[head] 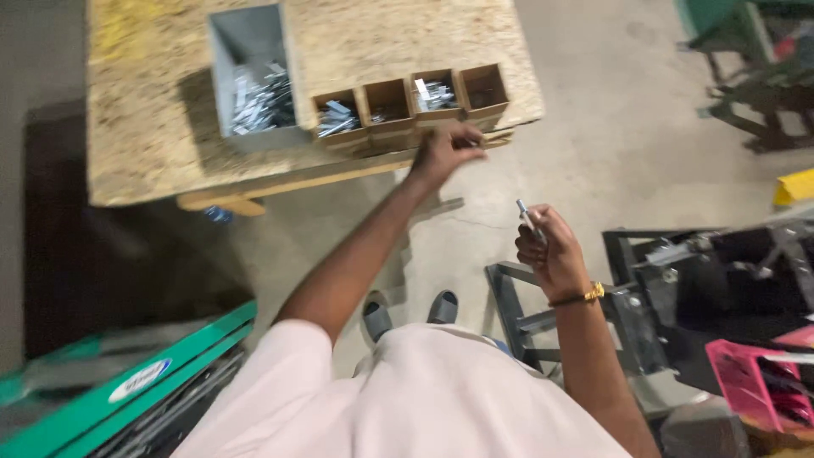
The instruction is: The person picks metal fasteners from a gray bin and places them into one of four cardboard boxes on a workbench. The person handles the fasteners one at a time, inspecting them before sorting them into the boxes.
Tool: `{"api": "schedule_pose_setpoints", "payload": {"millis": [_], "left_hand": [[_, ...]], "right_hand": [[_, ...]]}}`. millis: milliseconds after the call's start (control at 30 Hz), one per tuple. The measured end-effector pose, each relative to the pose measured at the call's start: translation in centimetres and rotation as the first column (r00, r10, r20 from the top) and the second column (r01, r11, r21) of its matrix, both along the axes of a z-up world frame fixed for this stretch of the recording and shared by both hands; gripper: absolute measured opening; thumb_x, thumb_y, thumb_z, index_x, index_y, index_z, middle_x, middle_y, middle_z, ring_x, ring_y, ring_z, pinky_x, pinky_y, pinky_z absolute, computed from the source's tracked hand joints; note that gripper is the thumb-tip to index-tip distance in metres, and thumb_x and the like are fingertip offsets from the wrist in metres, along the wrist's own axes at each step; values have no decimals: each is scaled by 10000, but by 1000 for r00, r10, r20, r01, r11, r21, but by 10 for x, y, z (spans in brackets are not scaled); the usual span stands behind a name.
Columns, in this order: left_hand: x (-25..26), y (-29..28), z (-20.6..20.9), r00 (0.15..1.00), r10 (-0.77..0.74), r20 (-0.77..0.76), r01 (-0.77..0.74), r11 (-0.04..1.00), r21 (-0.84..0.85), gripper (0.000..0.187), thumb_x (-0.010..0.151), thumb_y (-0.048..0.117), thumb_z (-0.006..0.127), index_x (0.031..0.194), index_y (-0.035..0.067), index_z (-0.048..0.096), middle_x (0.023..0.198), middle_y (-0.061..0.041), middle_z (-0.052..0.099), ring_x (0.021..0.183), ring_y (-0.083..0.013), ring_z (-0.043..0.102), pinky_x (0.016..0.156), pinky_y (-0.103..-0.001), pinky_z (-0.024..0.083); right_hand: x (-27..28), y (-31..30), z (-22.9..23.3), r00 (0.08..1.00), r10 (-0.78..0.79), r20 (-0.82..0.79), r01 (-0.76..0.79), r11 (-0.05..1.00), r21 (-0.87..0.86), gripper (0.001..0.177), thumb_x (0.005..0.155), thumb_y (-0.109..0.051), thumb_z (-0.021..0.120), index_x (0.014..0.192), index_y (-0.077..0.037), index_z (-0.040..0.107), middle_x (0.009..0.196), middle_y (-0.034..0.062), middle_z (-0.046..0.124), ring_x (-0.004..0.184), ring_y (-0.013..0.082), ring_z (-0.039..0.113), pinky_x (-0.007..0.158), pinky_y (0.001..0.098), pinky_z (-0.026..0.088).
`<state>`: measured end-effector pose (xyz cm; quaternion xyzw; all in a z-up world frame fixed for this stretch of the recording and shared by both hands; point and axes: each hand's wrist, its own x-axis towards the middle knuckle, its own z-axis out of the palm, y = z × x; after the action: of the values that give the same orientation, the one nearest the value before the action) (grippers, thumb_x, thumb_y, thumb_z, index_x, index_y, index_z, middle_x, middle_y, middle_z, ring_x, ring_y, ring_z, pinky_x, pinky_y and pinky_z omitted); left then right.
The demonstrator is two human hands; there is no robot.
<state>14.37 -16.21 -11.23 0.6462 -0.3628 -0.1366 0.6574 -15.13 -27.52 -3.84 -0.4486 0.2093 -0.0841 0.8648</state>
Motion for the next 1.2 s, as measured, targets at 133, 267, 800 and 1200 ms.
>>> {"api": "schedule_pose_setpoints", "payload": {"millis": [133,267,800,1200], "left_hand": [[96,-107,-76,991,124,48,-133,945,299,262,819,243,1052,1046,257,922,1014,-32,906,990,-277,881,877,-419,703],[137,-169,-117,936,240,259,-316,896,312,538,730,249,1100,1195,159,844,1151,-73,866,1064,-240,817,930,-374,660],[-67,89,77,995,-94,-43,90,994,-68,248,893,120,1035,1113,178,937,976,-43,822,896,-97,799,780,-247,671],[-44,203,118,993,117,31,-112,985,-132,201,933,78,1018,1095,95,901,1021,-81,744,1023,-167,803,876,-294,693]], "right_hand": [[-28,-20,-2,996,-85,-24,86,995,48,101,1163,-219,623,1220,-136,612,707,-118,289,573,-10,317,515,162,270],[-40,-31,2,987,-141,-74,144,989,35,116,1150,-185,714,1112,-219,610,745,-55,344,597,42,309,500,186,219],[83,25,-6,990,137,15,-137,979,153,251,1222,-337,649,1291,-107,723,707,-16,450,587,39,367,530,159,315],[144,72,-16,954,292,62,-296,954,58,181,1208,-237,688,1271,-71,726,815,127,695,680,112,623,620,194,458]]}}
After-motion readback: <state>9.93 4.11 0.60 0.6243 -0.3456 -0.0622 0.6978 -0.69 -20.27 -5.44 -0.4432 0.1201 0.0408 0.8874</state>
